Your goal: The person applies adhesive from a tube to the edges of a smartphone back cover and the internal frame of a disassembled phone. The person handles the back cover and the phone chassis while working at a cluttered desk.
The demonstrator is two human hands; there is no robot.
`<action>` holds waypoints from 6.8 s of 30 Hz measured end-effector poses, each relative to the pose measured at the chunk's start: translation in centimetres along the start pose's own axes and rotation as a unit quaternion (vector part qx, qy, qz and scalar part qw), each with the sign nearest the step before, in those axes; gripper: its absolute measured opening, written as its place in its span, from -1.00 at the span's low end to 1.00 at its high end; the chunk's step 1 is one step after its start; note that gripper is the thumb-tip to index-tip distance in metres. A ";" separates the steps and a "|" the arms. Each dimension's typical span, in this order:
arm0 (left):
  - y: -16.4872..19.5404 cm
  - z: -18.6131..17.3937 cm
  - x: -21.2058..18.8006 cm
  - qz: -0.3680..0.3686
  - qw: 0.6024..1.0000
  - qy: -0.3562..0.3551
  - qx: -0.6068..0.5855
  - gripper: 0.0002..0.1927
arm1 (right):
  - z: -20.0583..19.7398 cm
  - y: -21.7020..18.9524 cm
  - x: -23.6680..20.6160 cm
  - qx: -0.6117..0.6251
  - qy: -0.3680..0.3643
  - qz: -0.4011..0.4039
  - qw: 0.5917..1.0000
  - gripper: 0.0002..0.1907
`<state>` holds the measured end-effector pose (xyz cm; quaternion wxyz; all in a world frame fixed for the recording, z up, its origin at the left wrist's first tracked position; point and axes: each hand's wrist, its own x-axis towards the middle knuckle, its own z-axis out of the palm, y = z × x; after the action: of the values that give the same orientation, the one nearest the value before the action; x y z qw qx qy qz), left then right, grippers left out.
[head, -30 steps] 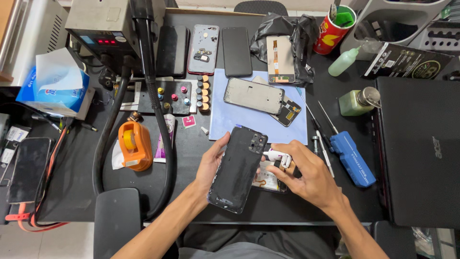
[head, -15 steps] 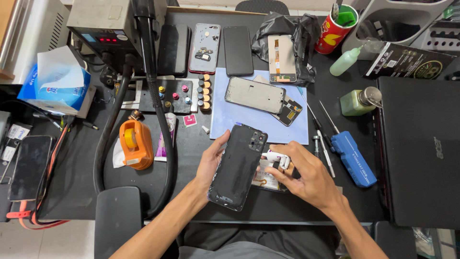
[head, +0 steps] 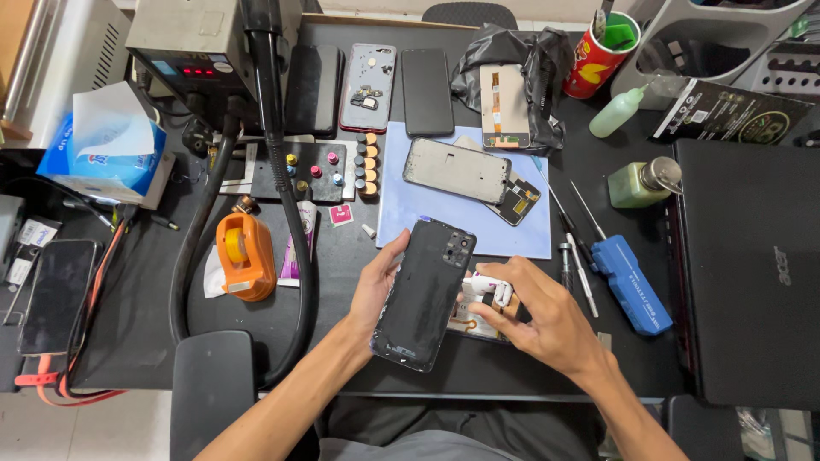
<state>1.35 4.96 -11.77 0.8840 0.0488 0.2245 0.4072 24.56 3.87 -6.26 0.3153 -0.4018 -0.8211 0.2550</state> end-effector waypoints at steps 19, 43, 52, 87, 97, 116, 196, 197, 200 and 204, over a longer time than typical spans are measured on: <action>0.0 -0.5 0.5 0.003 0.999 -0.045 -0.022 -0.33 | 0.1 -0.5 0.1 0.010 -0.023 0.017 1.000 -0.48; 0.6 0.1 0.4 -0.001 0.999 -0.039 -0.021 -0.32 | 0.6 -0.8 0.1 0.021 -0.036 0.003 0.999 -0.49; 0.8 0.1 0.2 0.003 0.997 -0.069 -0.032 -0.31 | 0.7 -0.8 0.0 0.027 -0.050 0.010 0.998 -0.49; 1.0 -0.7 0.7 0.023 0.996 -0.074 -0.039 -0.30 | 1.5 -1.7 0.0 0.031 -0.062 -0.011 0.998 -0.48; 1.1 -1.1 0.8 0.026 0.998 -0.056 -0.027 -0.30 | 1.8 -1.5 -0.4 0.022 -0.068 0.000 0.997 -0.48; 1.7 -1.6 1.2 0.035 0.997 -0.065 -0.018 -0.24 | 2.3 -1.8 -0.4 0.054 -0.090 -0.032 0.994 -0.52; 0.2 -2.1 3.2 0.070 0.995 -0.068 -0.027 -0.32 | 3.6 -1.6 -0.9 0.062 -0.135 -0.030 0.988 -0.49; 0.1 -2.1 3.1 0.072 0.995 -0.067 -0.026 -0.32 | 3.6 -1.7 -0.8 0.063 -0.135 -0.033 0.988 -0.49; 0.0 -2.1 3.3 0.074 0.995 -0.064 -0.022 -0.31 | 3.6 -1.6 -0.8 0.067 -0.132 -0.045 0.988 -0.48; -0.2 -2.1 3.3 0.077 0.994 -0.070 -0.019 -0.31 | 3.7 -1.6 -0.8 0.067 -0.134 -0.045 0.988 -0.48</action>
<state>2.43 7.07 -14.86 0.8641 0.0777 0.1504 0.4740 21.42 1.70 -7.92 0.2402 -0.3047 -0.8540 0.3467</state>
